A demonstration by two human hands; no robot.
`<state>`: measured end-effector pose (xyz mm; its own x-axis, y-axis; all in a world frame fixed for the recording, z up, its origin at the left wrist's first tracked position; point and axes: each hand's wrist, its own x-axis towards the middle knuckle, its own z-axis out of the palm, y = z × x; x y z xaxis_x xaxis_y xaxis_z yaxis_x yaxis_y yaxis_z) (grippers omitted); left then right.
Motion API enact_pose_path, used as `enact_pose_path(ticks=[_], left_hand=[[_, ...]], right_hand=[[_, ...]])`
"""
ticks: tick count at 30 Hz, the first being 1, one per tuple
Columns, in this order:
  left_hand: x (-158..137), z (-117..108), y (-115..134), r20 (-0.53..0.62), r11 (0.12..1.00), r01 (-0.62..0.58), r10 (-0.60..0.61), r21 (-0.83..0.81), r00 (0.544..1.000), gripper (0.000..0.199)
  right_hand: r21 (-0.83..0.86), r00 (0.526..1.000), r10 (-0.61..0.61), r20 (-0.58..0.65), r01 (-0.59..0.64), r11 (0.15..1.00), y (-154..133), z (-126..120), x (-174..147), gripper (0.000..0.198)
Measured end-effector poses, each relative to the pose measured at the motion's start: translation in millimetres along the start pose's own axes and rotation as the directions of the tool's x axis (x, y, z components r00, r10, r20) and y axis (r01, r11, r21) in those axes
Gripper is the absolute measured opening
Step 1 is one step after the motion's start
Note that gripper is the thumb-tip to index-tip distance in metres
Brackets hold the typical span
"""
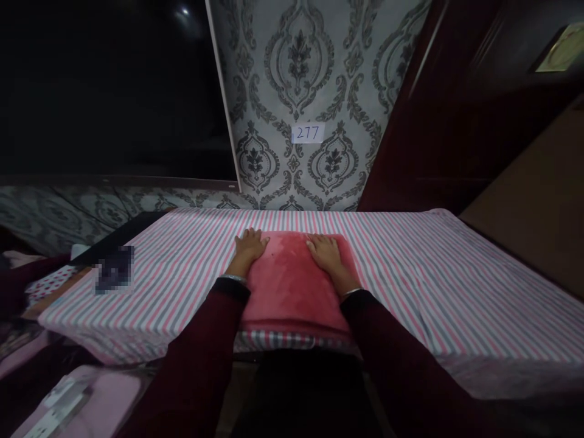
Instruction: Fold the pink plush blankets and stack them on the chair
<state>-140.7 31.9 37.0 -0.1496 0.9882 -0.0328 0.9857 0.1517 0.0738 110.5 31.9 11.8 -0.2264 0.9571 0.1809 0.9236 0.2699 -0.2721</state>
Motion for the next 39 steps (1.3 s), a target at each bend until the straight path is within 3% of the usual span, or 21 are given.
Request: enact_pose_path(ticks=[3,5,8,11,15,18,22,26,32,35,39], left_hand=[[-10.7,-14.2,-11.6,0.002,0.995,0.096,-0.096,-0.006,0.995,0.067],[-28.2,-21.7,-8.6,-0.087,0.993,0.118,-0.118,-0.004,0.989,0.068],[-71.5,-16.4,14.0,-0.261,0.995,-0.097,0.101,0.027,0.960,0.070],[-120.5,11.0,39.2,-0.219,0.926,-0.371,0.378,0.072,0.899,0.073],[-154.8,45.0,50.0,-0.130,0.914,-0.397,0.405,0.083,0.905,0.067],[-155.4,49.5,46.1,-0.144,0.912,-0.398,0.409,0.096,0.901,0.066],[-158.4,44.8,26.9,-0.175,0.917,-0.382,0.398,0.117,0.900,0.064],[-177.2,49.9,-14.2,-0.271,0.933,-0.326,0.356,0.151,0.894,0.064],[-195.1,64.5,-69.8,-0.319,0.891,-0.429,0.454,0.149,0.832,0.065],[-190.7,65.5,-82.8,-0.331,0.853,-0.506,0.518,0.127,0.789,0.067],[-180.2,61.4,-92.9,-0.335,0.794,-0.596,0.597,0.118,0.729,0.062]], right_hand=[[-0.045,0.996,0.036,0.077,-0.032,0.998,-2.1,-17.2,-8.1,0.053],[-0.056,0.995,0.040,0.086,-0.035,0.998,-7.8,-27.2,-19.2,0.054],[-0.052,0.995,-0.072,0.063,0.076,0.996,-22.1,-30.2,-44.5,0.054],[-0.067,0.983,-0.155,0.103,0.162,0.985,-35.3,-17.3,-72.8,0.055],[-0.091,0.981,-0.143,0.134,0.156,0.984,-41.0,1.8,-94.9,0.058],[-0.095,0.983,-0.142,0.120,0.154,0.983,-40.3,3.8,-97.8,0.057],[-0.109,0.986,-0.125,0.111,0.137,0.984,-32.9,-2.7,-107.0,0.056],[-0.147,0.994,-0.086,0.074,0.096,0.984,-7.6,-3.5,-136.8,0.056],[-0.090,0.987,-0.151,-0.052,0.146,0.985,48.9,10.2,-189.6,0.060],[-0.019,0.962,-0.247,-0.116,0.246,0.969,70.8,21.3,-203.3,0.070],[0.075,0.929,-0.286,-0.234,0.311,0.948,85.8,36.1,-208.7,0.066]])
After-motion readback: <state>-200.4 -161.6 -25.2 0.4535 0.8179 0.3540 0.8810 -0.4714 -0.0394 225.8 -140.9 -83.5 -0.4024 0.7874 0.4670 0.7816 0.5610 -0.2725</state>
